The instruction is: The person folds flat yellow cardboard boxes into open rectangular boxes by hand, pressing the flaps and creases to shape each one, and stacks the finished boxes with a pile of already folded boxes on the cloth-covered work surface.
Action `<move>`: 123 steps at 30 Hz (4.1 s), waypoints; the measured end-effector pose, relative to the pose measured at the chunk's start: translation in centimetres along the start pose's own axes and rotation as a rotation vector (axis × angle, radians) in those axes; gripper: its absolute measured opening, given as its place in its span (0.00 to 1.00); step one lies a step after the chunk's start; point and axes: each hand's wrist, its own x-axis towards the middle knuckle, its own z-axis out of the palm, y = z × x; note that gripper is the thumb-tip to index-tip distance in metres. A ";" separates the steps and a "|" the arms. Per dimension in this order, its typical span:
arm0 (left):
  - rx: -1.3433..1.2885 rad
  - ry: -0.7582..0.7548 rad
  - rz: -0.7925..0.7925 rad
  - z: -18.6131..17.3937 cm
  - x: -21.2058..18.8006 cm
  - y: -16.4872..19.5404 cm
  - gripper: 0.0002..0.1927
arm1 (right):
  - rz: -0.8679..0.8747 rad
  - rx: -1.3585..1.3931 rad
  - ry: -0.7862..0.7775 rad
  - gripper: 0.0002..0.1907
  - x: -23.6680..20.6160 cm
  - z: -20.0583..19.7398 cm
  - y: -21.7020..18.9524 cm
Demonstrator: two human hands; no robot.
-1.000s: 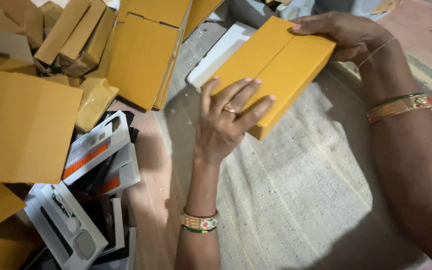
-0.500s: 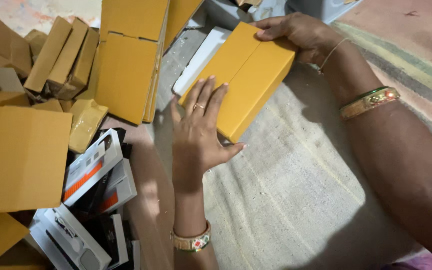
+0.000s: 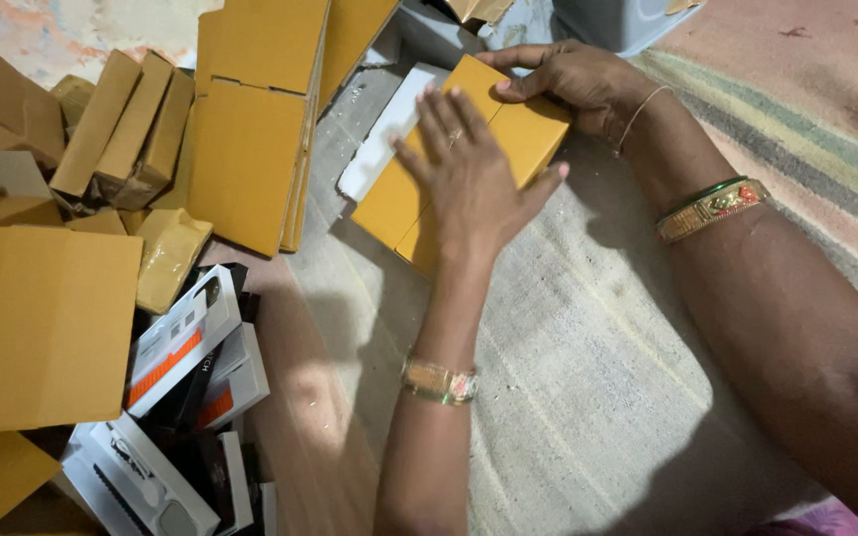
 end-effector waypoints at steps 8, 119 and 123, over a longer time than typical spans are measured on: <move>-0.092 0.062 -0.052 1.9 4.2 1.1 0.72 | -0.014 -0.039 -0.001 0.24 -0.1 0.2 0.0; -1.827 0.517 -0.202 8.5 -8.2 -15.5 0.49 | -0.504 -0.668 -0.048 0.36 1.0 7.0 5.6; -1.784 0.548 -0.273 9.3 -8.2 -15.6 0.45 | -0.512 -0.703 -0.019 0.35 1.6 6.9 5.6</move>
